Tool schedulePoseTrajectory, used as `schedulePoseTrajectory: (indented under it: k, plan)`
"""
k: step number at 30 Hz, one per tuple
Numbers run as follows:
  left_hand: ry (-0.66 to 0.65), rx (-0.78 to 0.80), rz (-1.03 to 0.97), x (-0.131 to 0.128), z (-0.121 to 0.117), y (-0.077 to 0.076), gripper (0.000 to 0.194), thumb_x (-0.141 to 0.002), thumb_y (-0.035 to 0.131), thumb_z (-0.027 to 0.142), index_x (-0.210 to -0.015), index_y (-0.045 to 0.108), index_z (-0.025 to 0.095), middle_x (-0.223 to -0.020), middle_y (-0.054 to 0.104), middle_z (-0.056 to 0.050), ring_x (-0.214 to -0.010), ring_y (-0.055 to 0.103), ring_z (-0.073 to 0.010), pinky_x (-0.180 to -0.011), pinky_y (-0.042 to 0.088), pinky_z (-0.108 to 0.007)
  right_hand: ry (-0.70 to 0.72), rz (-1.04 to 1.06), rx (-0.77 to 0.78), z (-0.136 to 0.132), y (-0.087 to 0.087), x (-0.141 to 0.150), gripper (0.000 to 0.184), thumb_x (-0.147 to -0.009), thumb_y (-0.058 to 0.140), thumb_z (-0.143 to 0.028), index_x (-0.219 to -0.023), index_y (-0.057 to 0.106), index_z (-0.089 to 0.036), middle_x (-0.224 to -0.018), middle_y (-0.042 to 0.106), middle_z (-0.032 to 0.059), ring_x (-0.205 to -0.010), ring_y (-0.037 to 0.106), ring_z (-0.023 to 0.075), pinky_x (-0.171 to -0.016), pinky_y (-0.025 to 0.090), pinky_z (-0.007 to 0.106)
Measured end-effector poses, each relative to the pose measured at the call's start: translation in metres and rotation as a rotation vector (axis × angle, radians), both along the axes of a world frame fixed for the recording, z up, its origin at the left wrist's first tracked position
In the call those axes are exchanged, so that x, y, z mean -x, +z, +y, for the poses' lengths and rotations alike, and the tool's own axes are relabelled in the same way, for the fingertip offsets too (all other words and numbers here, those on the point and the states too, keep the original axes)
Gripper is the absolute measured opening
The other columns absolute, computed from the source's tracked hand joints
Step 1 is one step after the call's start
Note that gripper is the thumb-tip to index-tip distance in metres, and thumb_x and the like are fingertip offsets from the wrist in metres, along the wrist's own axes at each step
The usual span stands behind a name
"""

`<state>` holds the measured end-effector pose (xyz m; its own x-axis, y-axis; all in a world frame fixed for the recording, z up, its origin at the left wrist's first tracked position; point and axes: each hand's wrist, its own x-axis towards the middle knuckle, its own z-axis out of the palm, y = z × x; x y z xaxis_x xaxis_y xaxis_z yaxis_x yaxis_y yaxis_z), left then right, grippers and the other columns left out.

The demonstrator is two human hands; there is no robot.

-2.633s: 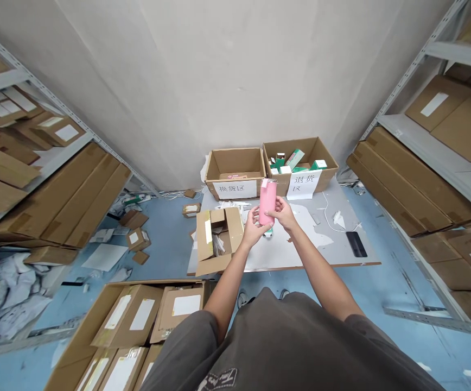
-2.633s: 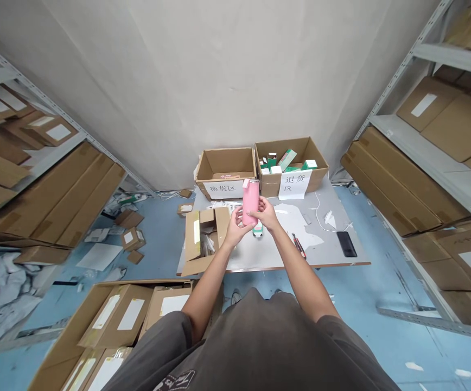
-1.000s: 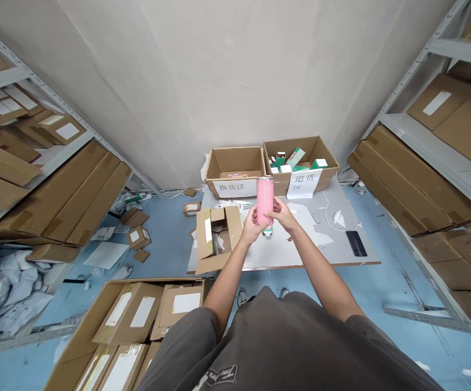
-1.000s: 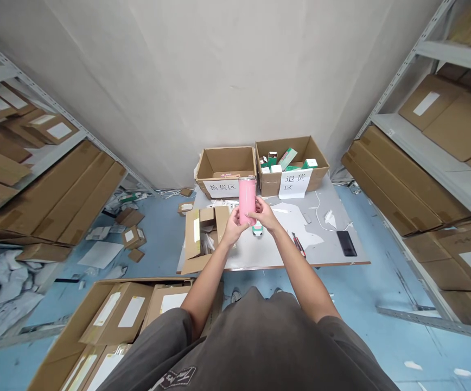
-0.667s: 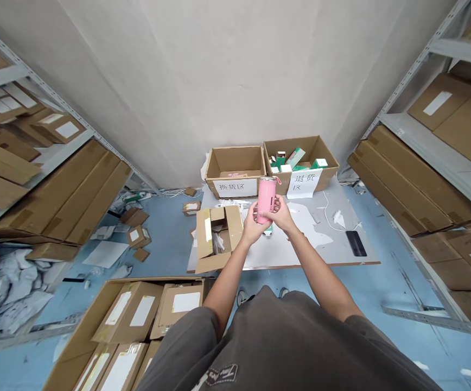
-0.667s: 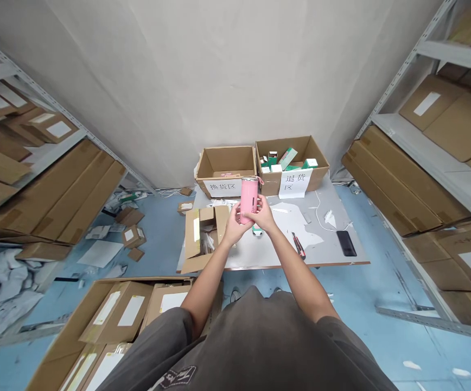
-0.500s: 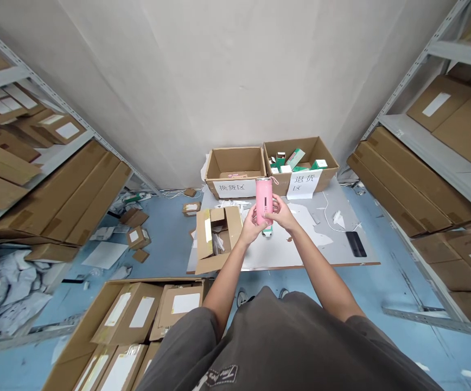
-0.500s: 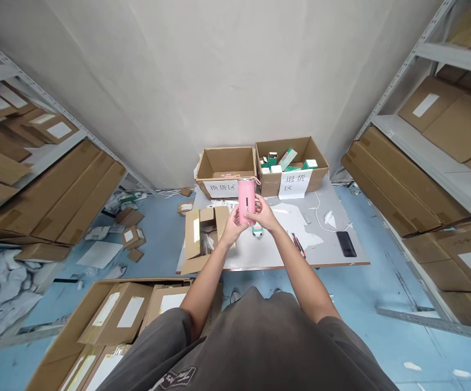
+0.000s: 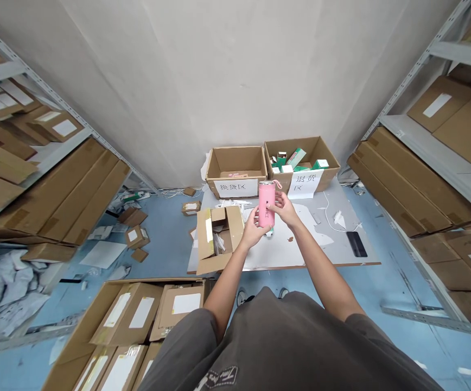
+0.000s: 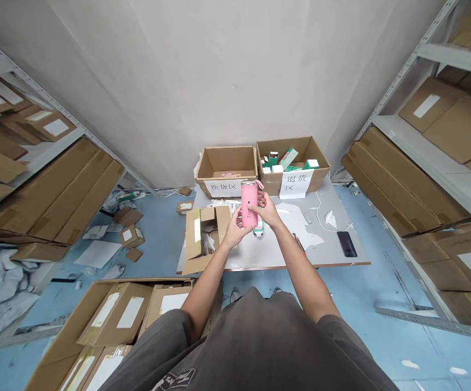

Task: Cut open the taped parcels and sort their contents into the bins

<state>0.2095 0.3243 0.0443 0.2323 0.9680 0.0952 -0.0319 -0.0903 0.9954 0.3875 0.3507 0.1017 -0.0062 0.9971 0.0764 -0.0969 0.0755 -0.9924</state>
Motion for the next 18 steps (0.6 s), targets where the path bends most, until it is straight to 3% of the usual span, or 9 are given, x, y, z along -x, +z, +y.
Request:
schedulePoseTrajectory:
  k: [5,9,11,14,18]
  plan:
    - [-0.064,0.034,0.049,0.0,0.001,-0.014,0.103,-0.072,0.094,0.045,-0.16,0.043,0.029,-0.142,0.058,-0.014,-0.116,0.067,-0.0257,-0.097,0.06,-0.041,-0.049,-0.011,-0.003,0.015,0.0,0.001,0.103,-0.067,0.096,-0.049,-0.156,0.048,-0.028,-0.142,0.068,0.0122,-0.124,0.069,0.0326,-0.108,0.059,0.051]
    - [-0.18,0.074,0.087,0.011,0.015,-0.035,0.122,-0.07,0.096,0.048,-0.169,0.026,0.034,-0.16,0.045,-0.017,-0.131,0.061,-0.0293,-0.107,0.056,-0.046,-0.125,-0.055,0.031,0.029,-0.015,-0.008,0.105,-0.064,0.095,-0.045,-0.157,0.049,-0.026,-0.145,0.066,0.0134,-0.124,0.068,0.0328,-0.108,0.059,0.051]
    - [-0.24,0.104,0.171,0.02,0.033,-0.05,0.129,-0.069,0.098,0.048,-0.172,0.02,0.035,-0.169,0.036,-0.019,-0.138,0.056,-0.0324,-0.11,0.053,-0.05,-0.162,-0.067,0.058,0.037,-0.023,-0.018,0.105,-0.064,0.094,-0.044,-0.157,0.049,-0.026,-0.147,0.064,0.0136,-0.125,0.068,0.0326,-0.108,0.059,0.051]
    - [-0.323,0.13,0.308,0.025,0.074,-0.077,0.122,-0.072,0.094,0.046,-0.172,0.025,0.032,-0.172,0.034,-0.019,-0.142,0.052,-0.0354,-0.115,0.048,-0.054,-0.191,-0.074,0.122,0.055,-0.036,-0.038,0.105,-0.063,0.093,-0.043,-0.157,0.049,-0.025,-0.147,0.064,0.0146,-0.125,0.067,0.0334,-0.106,0.06,0.052]
    - [-0.311,0.095,0.52,-0.003,0.138,-0.118,0.115,-0.061,0.096,0.036,-0.162,0.045,0.021,-0.165,0.045,-0.019,-0.151,0.044,-0.0403,-0.125,0.037,-0.055,-0.187,-0.051,0.176,0.089,-0.06,-0.066,0.106,-0.062,0.093,-0.042,-0.156,0.048,-0.023,-0.144,0.065,0.0149,-0.129,0.065,0.0343,-0.104,0.06,0.052]
